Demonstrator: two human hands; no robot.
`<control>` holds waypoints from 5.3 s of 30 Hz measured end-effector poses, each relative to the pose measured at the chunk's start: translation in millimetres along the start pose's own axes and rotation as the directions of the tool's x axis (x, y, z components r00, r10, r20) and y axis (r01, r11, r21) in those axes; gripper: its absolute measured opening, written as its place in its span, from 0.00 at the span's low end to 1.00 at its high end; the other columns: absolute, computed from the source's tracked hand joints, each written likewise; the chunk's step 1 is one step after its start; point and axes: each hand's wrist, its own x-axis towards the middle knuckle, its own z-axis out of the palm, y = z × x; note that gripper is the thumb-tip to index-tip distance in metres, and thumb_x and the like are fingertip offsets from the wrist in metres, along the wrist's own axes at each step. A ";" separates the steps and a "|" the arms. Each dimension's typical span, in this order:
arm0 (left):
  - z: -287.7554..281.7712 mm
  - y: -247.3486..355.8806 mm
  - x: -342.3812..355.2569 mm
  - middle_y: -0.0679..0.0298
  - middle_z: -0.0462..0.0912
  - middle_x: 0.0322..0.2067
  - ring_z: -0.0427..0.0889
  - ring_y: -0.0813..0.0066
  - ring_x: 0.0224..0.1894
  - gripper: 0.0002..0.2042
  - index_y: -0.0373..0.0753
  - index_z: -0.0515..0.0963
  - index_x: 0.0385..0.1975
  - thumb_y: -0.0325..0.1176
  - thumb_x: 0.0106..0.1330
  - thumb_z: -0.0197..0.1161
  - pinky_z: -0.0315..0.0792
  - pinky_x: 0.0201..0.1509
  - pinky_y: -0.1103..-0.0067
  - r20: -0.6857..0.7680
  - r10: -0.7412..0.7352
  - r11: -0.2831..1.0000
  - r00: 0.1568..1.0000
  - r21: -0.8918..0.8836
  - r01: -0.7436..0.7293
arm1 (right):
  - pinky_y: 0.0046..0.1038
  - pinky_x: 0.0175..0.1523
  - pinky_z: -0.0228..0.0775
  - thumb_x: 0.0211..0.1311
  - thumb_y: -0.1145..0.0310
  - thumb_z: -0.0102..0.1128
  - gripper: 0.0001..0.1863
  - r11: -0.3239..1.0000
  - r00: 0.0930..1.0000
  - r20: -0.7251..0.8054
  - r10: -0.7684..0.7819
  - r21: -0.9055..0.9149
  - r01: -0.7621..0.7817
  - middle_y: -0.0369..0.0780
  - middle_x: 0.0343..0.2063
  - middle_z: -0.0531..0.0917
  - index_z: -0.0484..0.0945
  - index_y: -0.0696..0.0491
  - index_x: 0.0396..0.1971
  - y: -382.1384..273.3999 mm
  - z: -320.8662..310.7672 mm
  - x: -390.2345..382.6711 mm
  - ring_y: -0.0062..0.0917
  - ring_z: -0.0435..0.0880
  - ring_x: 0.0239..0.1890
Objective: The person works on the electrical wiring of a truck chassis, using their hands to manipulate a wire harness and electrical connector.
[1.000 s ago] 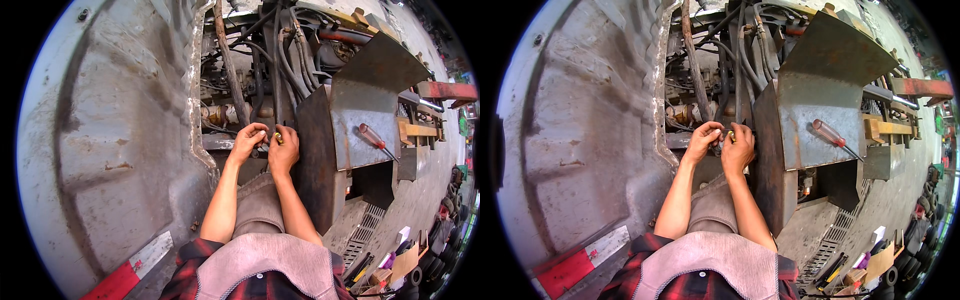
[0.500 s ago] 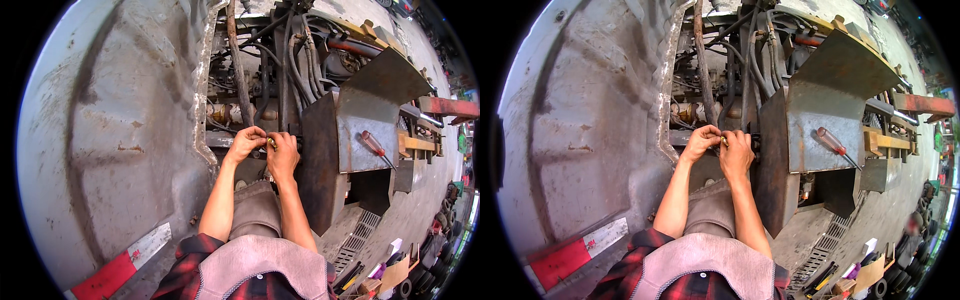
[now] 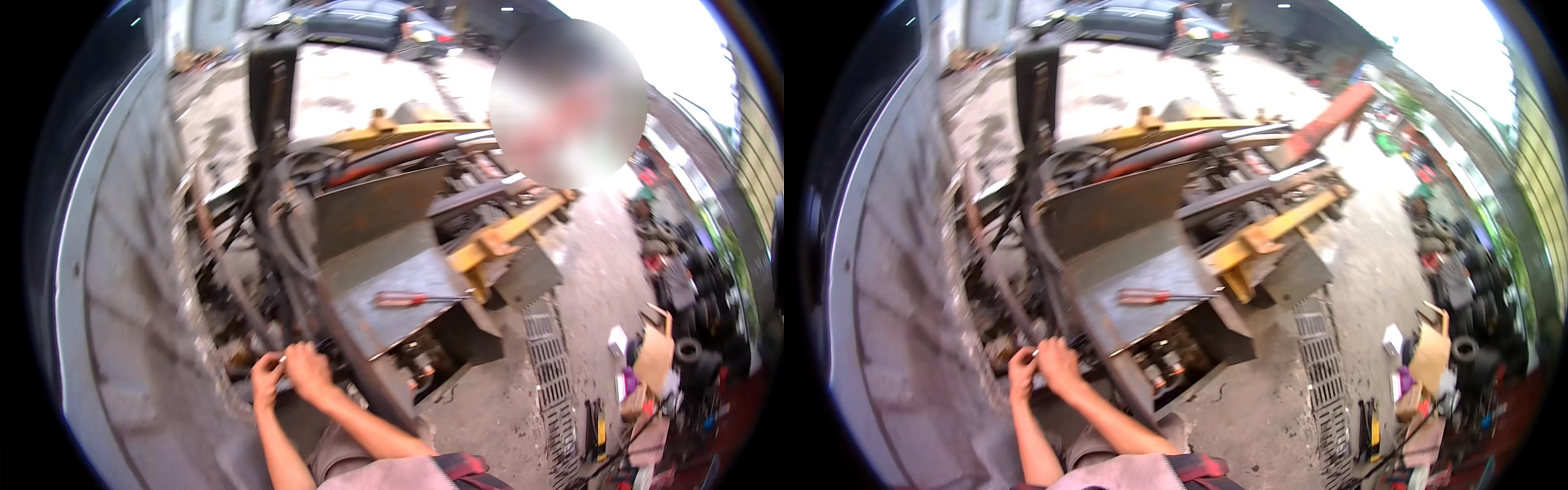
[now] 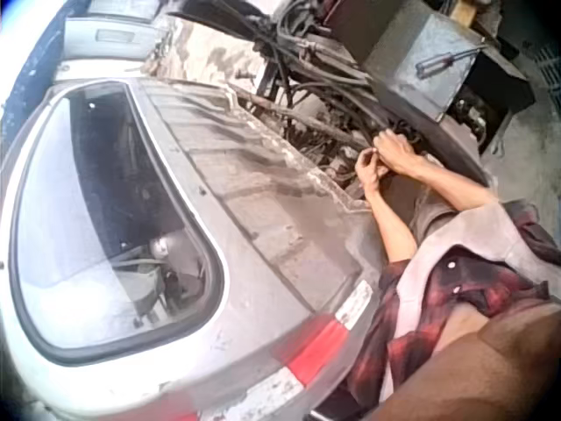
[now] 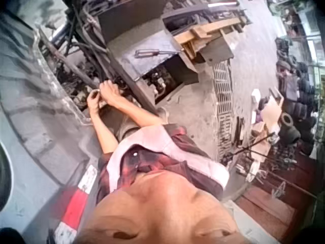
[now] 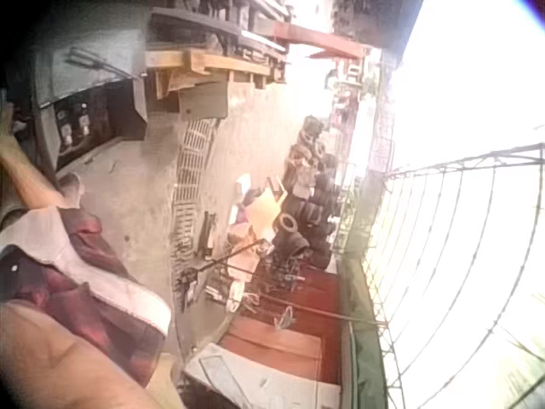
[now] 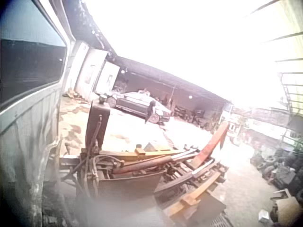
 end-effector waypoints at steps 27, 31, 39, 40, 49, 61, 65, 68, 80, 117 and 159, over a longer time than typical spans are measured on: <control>2.5 17.1 -2.9 0.69 0.80 0.32 0.77 0.83 0.35 0.05 0.32 0.79 0.38 0.23 0.64 0.61 0.72 0.41 0.83 0.093 0.053 0.997 0.994 0.042 -0.057 | 0.45 0.43 0.73 0.56 0.70 0.59 0.09 0.958 0.998 -0.012 -0.067 0.278 0.068 0.45 0.38 0.77 0.73 0.56 0.34 8.4 -6.6 -0.8 0.42 0.78 0.45; 11.5 17.5 -5.1 0.68 0.81 0.30 0.77 0.82 0.35 0.03 0.33 0.78 0.34 0.23 0.63 0.62 0.72 0.41 0.82 0.038 0.146 0.982 0.989 0.119 -0.150 | 0.44 0.41 0.78 0.56 0.63 0.60 0.11 0.989 0.998 0.066 -0.005 0.147 -0.005 0.46 0.36 0.79 0.77 0.55 0.32 0.0 -26.1 -0.1 0.41 0.81 0.42; 16.5 13.9 -26.9 0.68 0.80 0.30 0.77 0.82 0.35 0.02 0.32 0.77 0.34 0.23 0.65 0.60 0.72 0.42 0.82 -0.114 0.124 0.991 0.986 -0.041 -0.130 | 0.37 0.36 0.73 0.56 0.70 0.64 0.09 0.665 0.950 -0.036 0.310 0.723 -0.190 0.44 0.26 0.81 0.77 0.59 0.26 -12.5 -6.1 -35.5 0.39 0.82 0.29; 12.0 15.7 -28.7 0.67 0.80 0.30 0.78 0.82 0.35 0.02 0.33 0.77 0.35 0.24 0.66 0.60 0.72 0.41 0.83 -0.164 0.138 0.980 0.977 -0.117 -0.159 | 0.34 0.36 0.73 0.56 0.73 0.64 0.07 0.438 0.908 0.080 0.411 0.856 -0.273 0.44 0.26 0.81 0.77 0.60 0.27 -22.3 -20.6 -39.1 0.37 0.82 0.28; 16.8 21.2 -32.2 0.64 0.84 0.34 0.82 0.80 0.37 0.07 0.30 0.80 0.39 0.26 0.65 0.64 0.75 0.44 0.84 -0.169 -0.034 0.987 0.985 -0.162 0.006 | 0.35 0.41 0.73 0.57 0.75 0.63 0.09 0.759 0.976 -0.114 0.183 0.648 -0.067 0.44 0.35 0.81 0.79 0.55 0.39 -6.4 -1.7 -18.9 0.43 0.82 0.37; 12.3 29.8 -24.1 0.64 0.84 0.32 0.81 0.81 0.36 0.05 0.29 0.78 0.37 0.24 0.65 0.64 0.76 0.41 0.83 -0.169 -0.075 0.989 0.983 -0.135 0.053 | 0.34 0.39 0.72 0.56 0.74 0.64 0.06 0.786 0.987 -0.087 0.135 0.616 -0.053 0.42 0.32 0.81 0.80 0.54 0.35 -9.7 9.3 -8.5 0.39 0.82 0.34; 10.3 28.3 -25.5 0.64 0.83 0.33 0.81 0.81 0.37 0.06 0.30 0.77 0.38 0.25 0.65 0.64 0.76 0.43 0.83 -0.158 -0.078 0.993 0.984 -0.095 0.064 | 0.33 0.39 0.72 0.56 0.76 0.63 0.06 0.771 0.986 -0.112 0.127 0.636 -0.027 0.44 0.32 0.81 0.80 0.57 0.34 -10.8 13.0 -9.0 0.39 0.82 0.34; 10.8 29.7 -24.5 0.64 0.83 0.33 0.81 0.81 0.37 0.06 0.30 0.76 0.38 0.25 0.66 0.64 0.76 0.44 0.83 -0.150 -0.067 0.997 0.986 -0.041 0.061 | 0.32 0.39 0.73 0.56 0.77 0.63 0.05 0.714 0.983 -0.066 0.171 0.696 -0.077 0.44 0.32 0.82 0.80 0.58 0.33 -10.0 12.2 -9.4 0.39 0.83 0.34; 12.8 37.6 -24.4 0.63 0.82 0.32 0.82 0.78 0.37 0.05 0.30 0.76 0.38 0.24 0.67 0.61 0.76 0.44 0.83 -0.125 -0.021 0.981 0.992 -0.194 -0.004 | 0.25 0.39 0.74 0.60 0.69 0.67 0.10 0.462 0.931 0.131 0.341 0.839 -0.288 0.41 0.27 0.84 0.79 0.60 0.34 -5.9 -0.7 -6.8 0.19 0.82 0.31; -6.4 14.5 -26.4 0.65 0.80 0.31 0.79 0.79 0.34 0.11 0.33 0.77 0.38 0.35 0.68 0.63 0.76 0.39 0.80 -0.259 -0.193 0.903 0.946 -0.425 0.067 | 0.34 0.44 0.72 0.57 0.73 0.61 0.09 0.688 0.982 0.072 0.172 0.705 -0.172 0.47 0.33 0.81 0.77 0.61 0.35 -22.0 42.8 -12.2 0.41 0.82 0.38; -15.5 21.2 -33.4 0.68 0.81 0.36 0.78 0.83 0.38 0.11 0.31 0.78 0.42 0.29 0.63 0.67 0.73 0.44 0.84 -0.117 -0.004 0.985 0.993 -0.172 -0.016 | 0.31 0.42 0.72 0.59 0.69 0.62 0.12 0.621 0.978 0.091 0.187 0.761 -0.190 0.47 0.32 0.81 0.75 0.61 0.37 -13.9 52.5 -18.8 0.33 0.82 0.35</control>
